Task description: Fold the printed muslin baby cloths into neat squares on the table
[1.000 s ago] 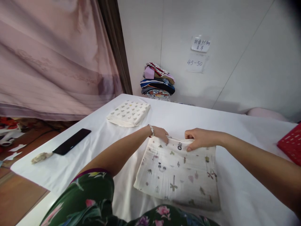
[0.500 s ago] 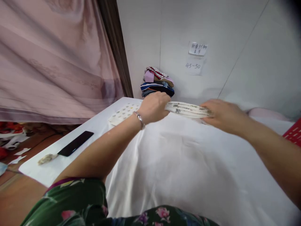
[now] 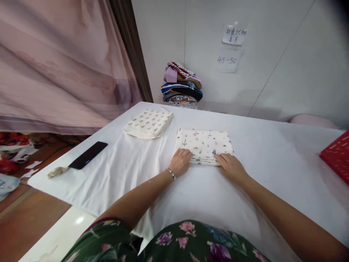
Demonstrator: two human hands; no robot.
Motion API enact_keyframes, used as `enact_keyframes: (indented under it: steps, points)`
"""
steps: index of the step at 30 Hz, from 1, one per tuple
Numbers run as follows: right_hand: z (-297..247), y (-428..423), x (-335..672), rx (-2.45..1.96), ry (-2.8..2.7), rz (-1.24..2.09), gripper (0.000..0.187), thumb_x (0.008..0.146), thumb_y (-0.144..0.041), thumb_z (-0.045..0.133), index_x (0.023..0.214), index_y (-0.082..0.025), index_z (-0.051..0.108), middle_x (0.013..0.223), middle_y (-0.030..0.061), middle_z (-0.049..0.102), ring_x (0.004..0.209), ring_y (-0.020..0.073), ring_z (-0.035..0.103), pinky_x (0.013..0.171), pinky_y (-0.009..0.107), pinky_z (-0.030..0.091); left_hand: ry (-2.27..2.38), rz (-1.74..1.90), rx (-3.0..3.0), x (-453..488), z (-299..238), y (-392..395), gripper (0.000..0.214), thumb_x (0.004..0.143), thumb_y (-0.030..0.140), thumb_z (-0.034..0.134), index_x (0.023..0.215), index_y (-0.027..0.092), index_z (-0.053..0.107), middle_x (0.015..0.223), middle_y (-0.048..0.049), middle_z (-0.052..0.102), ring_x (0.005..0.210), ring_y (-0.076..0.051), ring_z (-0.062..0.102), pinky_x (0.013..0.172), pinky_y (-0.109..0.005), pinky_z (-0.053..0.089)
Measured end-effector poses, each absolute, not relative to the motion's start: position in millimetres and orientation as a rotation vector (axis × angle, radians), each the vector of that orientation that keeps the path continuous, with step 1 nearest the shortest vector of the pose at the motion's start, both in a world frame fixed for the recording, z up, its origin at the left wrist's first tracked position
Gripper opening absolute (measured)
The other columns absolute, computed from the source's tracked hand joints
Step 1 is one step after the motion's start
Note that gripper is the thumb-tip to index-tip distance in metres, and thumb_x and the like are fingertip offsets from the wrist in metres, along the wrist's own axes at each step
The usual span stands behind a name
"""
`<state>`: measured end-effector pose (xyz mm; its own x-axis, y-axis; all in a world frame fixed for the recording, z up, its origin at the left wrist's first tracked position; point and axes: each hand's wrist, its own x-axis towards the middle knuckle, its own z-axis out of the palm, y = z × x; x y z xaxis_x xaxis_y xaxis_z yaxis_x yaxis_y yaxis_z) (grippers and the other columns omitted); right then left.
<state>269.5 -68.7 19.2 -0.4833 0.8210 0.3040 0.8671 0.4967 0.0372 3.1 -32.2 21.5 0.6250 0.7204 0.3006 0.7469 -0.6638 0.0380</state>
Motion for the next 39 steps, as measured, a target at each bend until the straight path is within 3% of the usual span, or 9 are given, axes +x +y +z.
enact_keyframes:
  steps: [12, 19, 24, 33, 39]
  points:
    - [18, -77, 270, -1.444, -2.47, -0.174, 0.038, 0.073, -0.003, 0.039, 0.105, -0.018, 0.055, 0.103, 0.0089, 0.057, 0.092, 0.0221, 0.048, 0.073, 0.032, 0.037, -1.279, -0.497, -2.792, 1, 22, -35, 0.031, 0.07, 0.012, 0.052, 0.1, 0.018, 0.054, 0.098, -0.0075, 0.055, 0.093, -0.023, 0.047, 0.082, -0.038, 0.039]
    - [35, -76, 263, -1.418, -2.379, 0.077, 0.027, 0.08, -0.026, 0.048, 0.105, -0.02, 0.056, 0.104, 0.0086, 0.056, 0.092, 0.0224, 0.05, 0.077, 0.035, 0.041, -1.333, -0.686, -2.849, 6, 30, -37, 0.033, 0.079, 0.036, 0.056, 0.107, 0.019, 0.055, 0.106, -0.0066, 0.056, 0.096, -0.022, 0.048, 0.085, -0.038, 0.038]
    - [37, -67, 260, -1.399, -2.454, 0.159, 0.024, 0.085, -0.029, 0.043, 0.102, -0.021, 0.058, 0.098, 0.0081, 0.057, 0.086, 0.0216, 0.051, 0.074, 0.036, 0.042, -1.247, -0.551, -2.92, 12, 29, -29, 0.028, 0.081, 0.03, 0.056, 0.107, 0.021, 0.056, 0.103, -0.0052, 0.057, 0.095, -0.021, 0.05, 0.081, -0.036, 0.04]
    - [43, -59, 270, -1.404, -2.498, 0.376, 0.028, 0.085, -0.027, 0.045, 0.11, -0.025, 0.057, 0.104, 0.0066, 0.056, 0.096, 0.0218, 0.05, 0.076, 0.035, 0.044, -1.261, -0.504, -2.958, 13, 30, -22, 0.023, 0.082, 0.031, 0.056, 0.103, 0.023, 0.061, 0.098, -0.0032, 0.058, 0.089, -0.019, 0.051, 0.08, -0.034, 0.041]
    - [46, -61, 268, -1.396, -2.545, 0.314, 0.027, 0.083, -0.025, 0.047, 0.109, -0.024, 0.056, 0.103, 0.0075, 0.056, 0.094, 0.0221, 0.05, 0.071, 0.033, 0.044, -1.263, -0.493, -2.951, 15, 31, -22, 0.02, 0.086, 0.03, 0.049, 0.1, 0.023, 0.062, 0.094, -0.0032, 0.058, 0.087, -0.017, 0.051, 0.077, -0.033, 0.041]
